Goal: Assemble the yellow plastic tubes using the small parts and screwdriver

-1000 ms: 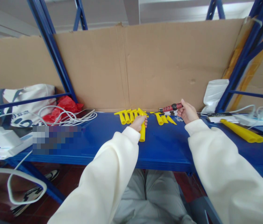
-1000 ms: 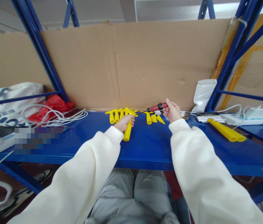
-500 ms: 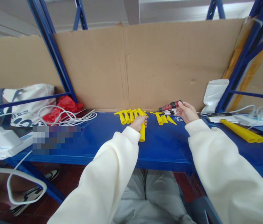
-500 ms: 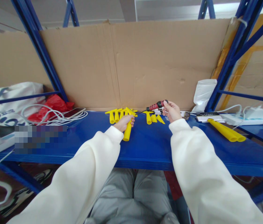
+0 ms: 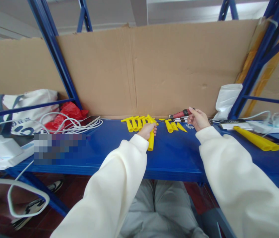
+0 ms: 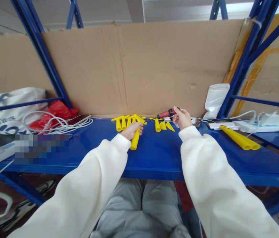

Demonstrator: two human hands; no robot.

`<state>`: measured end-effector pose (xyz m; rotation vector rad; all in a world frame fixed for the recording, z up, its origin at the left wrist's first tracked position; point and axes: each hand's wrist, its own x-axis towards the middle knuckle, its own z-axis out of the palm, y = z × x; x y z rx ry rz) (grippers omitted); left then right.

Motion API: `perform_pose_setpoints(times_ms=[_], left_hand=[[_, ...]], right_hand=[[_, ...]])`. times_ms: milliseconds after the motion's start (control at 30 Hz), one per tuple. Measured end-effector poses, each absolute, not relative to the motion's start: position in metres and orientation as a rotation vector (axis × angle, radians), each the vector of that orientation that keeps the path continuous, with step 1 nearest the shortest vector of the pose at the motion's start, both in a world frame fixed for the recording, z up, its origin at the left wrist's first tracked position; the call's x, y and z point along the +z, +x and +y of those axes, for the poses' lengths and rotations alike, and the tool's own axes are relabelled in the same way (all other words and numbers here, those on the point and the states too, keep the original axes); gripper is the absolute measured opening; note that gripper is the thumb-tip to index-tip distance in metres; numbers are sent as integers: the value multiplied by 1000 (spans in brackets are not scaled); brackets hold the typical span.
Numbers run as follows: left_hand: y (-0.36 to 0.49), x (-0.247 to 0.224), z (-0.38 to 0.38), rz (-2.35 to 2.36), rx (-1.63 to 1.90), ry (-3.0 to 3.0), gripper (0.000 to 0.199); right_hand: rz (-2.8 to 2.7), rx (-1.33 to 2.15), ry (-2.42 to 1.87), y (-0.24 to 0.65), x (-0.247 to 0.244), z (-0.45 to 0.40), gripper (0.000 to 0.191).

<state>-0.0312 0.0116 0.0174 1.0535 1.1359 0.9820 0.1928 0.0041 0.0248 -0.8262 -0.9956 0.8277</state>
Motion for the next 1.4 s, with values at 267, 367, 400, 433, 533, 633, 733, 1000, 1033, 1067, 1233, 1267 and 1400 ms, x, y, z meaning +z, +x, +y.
perform_pose_setpoints(times_ms=[267,367,400,433,533,633,733,1000,1033,1067,1233,1267,1400], left_hand=[[-31,17,12,1150,994,1030,24],[-31,17,12,1146,980,1053,25],[-31,17,12,1144,979,1055,25],[-31,17,12,1144,980,1053,25],[-31,17,12,1149,983,1044,25],[-31,17,12,1149,976,1059,24],[-31,18,11,1151,969,1069,25],[-30,19,8,1120,952,1067,29],[-30,19,8,1116,951,1066,29],[-30,19,8,1113,951,1065,30],[-30,19,8,1088,953,1073,30],[-30,19,8,1083,953,1071,30],[-30,18,9,1065,971,1051,26]], right_hand=[[-1091,844,-786,190,27,0,42],[-1095,806,-783,190,26,0,48],[-1095,798,-779,190,26,1,51],[-1093,793,-777,191,25,1,53],[-1082,788,-777,191,24,3,59],[-1067,787,-784,191,23,4,60],[-1053,773,-782,189,23,3,60],[-1014,674,-733,186,24,3,66],[-1010,670,-736,186,24,3,66],[-1005,669,-739,186,24,3,66],[-971,681,-740,187,24,4,62],[-965,686,-736,188,24,5,61],[-924,655,-709,191,24,8,58]])
